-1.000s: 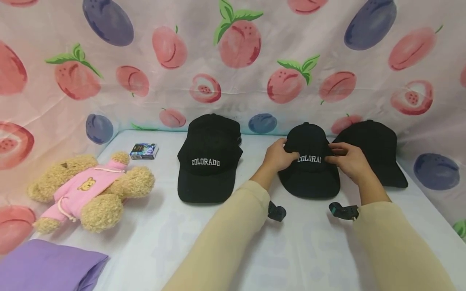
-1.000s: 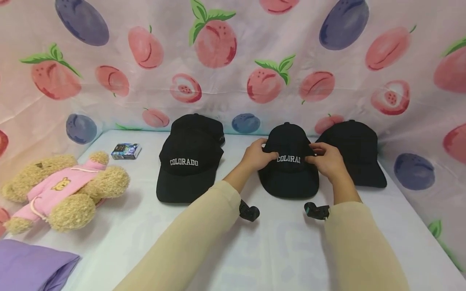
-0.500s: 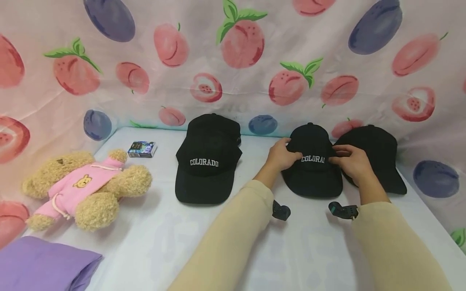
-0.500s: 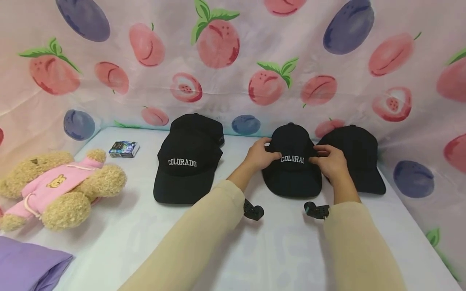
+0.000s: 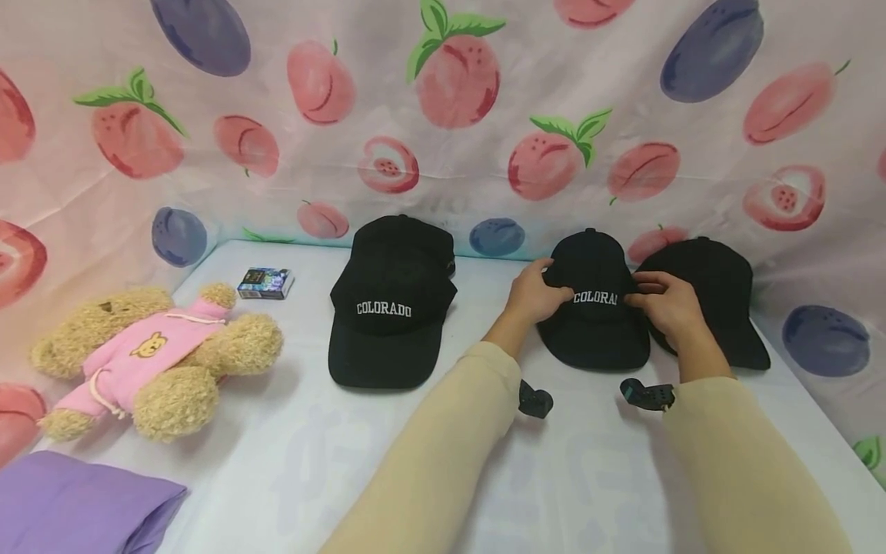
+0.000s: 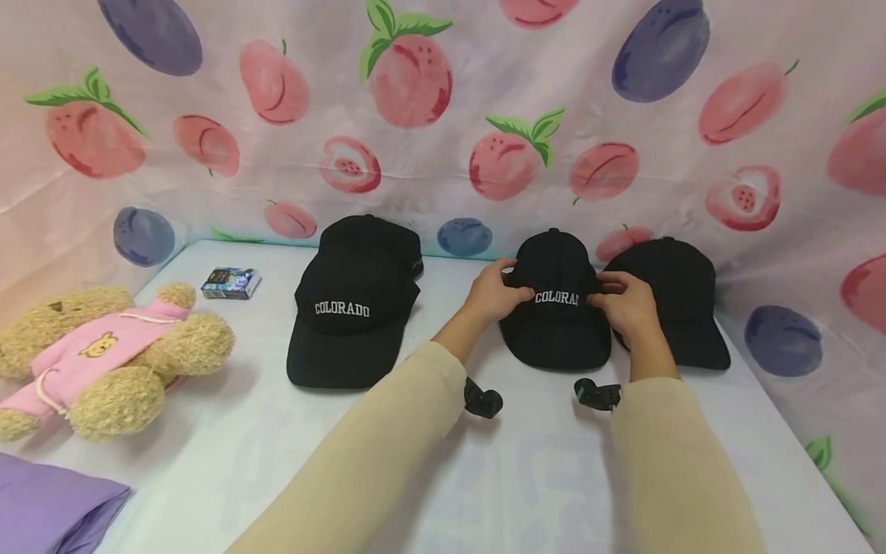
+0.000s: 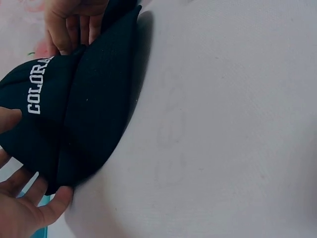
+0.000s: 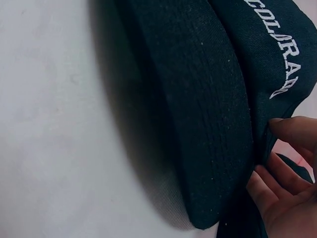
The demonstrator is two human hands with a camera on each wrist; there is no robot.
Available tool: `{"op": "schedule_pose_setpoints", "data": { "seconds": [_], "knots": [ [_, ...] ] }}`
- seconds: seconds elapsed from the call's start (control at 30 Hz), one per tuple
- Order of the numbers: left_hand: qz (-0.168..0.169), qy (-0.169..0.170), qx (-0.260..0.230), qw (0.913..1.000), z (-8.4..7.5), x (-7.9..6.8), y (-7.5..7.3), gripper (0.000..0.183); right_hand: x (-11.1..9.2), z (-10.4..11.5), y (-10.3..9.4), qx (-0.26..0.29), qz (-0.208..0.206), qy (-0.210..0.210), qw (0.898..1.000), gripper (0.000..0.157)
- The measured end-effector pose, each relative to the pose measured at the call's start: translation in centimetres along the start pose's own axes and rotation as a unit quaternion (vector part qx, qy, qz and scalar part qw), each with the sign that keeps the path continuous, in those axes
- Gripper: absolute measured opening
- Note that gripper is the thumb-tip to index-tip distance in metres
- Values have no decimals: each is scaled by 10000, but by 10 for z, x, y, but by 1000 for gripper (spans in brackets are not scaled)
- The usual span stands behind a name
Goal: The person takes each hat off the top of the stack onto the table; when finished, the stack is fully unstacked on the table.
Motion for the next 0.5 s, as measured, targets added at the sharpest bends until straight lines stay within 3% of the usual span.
{"op": "schedule_pose_setpoints", "data": {
  "seconds": [0.23, 0.5],
  "knots": [
    [66, -37, -545, 9985, 2, -2, 5, 69, -1, -8, 0, 263, -113, 114, 9995, 63],
    [86, 37, -828, 9965, -1, 1, 3, 76, 4, -1, 7, 565, -132, -67, 9983, 70]
  ]
}}
Point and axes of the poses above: each hand's wrist, its own x-axis towards the middle knuckle, its own y-axis out of the palm, z = x × y, the point moved 7 cm from there along x, towards the middle knuckle, and after that the axes turned 12 degrees about x, right-handed, at the moved point
